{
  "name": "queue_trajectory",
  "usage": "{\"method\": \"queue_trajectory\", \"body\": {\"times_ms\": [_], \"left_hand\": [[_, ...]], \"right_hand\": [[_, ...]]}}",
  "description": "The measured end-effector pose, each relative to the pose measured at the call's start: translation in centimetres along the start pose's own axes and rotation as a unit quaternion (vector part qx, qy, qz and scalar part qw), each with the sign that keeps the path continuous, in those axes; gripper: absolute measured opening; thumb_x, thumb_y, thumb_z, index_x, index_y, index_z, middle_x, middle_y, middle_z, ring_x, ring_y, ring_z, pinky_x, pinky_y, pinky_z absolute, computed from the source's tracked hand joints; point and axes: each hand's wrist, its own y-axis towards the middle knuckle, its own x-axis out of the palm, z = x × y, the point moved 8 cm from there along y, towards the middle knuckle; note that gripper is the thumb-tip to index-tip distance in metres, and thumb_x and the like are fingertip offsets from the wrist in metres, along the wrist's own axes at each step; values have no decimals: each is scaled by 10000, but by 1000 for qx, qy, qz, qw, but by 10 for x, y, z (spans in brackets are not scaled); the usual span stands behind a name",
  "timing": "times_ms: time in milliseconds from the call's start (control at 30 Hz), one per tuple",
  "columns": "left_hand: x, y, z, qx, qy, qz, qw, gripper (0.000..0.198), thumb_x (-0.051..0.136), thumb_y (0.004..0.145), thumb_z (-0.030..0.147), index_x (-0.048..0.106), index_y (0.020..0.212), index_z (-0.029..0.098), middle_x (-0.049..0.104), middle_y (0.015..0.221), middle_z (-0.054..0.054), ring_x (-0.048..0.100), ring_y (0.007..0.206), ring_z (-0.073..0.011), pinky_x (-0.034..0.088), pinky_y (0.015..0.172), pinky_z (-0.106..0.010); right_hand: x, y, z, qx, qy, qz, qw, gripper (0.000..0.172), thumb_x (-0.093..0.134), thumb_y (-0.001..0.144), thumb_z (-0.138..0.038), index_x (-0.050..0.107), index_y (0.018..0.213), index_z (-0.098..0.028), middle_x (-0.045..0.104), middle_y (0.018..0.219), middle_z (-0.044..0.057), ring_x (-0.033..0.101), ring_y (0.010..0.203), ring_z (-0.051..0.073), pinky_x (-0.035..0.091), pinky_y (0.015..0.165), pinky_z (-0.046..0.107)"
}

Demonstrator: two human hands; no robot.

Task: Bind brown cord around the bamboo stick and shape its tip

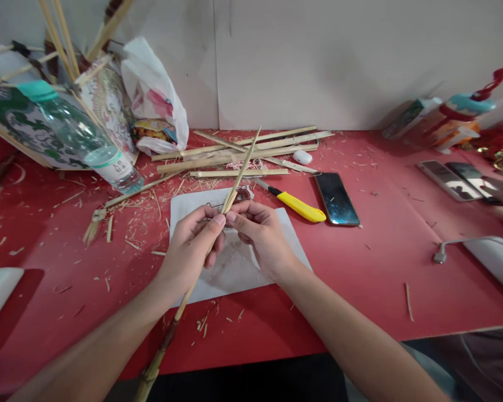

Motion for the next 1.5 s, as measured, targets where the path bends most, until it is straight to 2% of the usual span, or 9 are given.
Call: {"method": "queue_trajectory", "body": {"times_ms": [467,600,767,867,1033,1300,1500], "left_hand": [[-6,3,1,18,75,9,997,245,644,964,394,567,829,205,514,535,73,415,365,-41,305,357,-149],[-6,5,1,27,117,11,993,219,635,971,373,580,839,207,515,545,69,405,379,-40,302,361,-149],[-6,4,4,40,159,15,986,198,632,971,331,577,826,208,498,545,73,387,385,-32,303,374,-145],[-5,4,2,27,131,7,991,229,627,971,357,562,812,206,498,535,73,398,375,-37,295,361,-148],[-2,5,-1,-2,51,-11,999,271,636,960,385,555,786,193,512,525,73,399,347,-29,276,344,-140],[3,2,-7,-78,-118,-16,990,253,665,925,396,548,828,194,489,496,96,313,303,-15,228,293,-108],[10,1,-9,-107,-192,-44,975,251,719,870,380,561,841,186,478,481,102,278,295,-13,247,278,-100]], "right_hand": [[-4,0,-5,-36,-26,19,999,223,831,788,-354,687,766,-186,610,696,-22,376,563,78,281,523,257],[-7,0,-9,-62,-69,34,995,233,814,803,-383,683,779,-192,627,696,-18,411,571,89,311,534,258],[-8,-1,-13,-96,-97,44,990,204,777,838,-366,676,797,-194,636,710,-7,517,628,118,388,593,274],[-9,-1,-13,-103,-79,50,990,219,789,833,-358,639,816,-199,632,724,-14,531,643,116,410,616,272],[-10,0,-6,-61,-14,59,996,306,822,812,-375,560,881,-231,567,648,-72,399,542,79,343,542,237],[6,0,2,-12,7,-32,999,228,778,858,-400,714,906,-186,646,756,-8,357,522,61,252,484,257],[7,-1,4,7,8,-51,999,206,801,829,-377,772,926,-198,621,715,-22,264,499,56,161,471,277]]}}
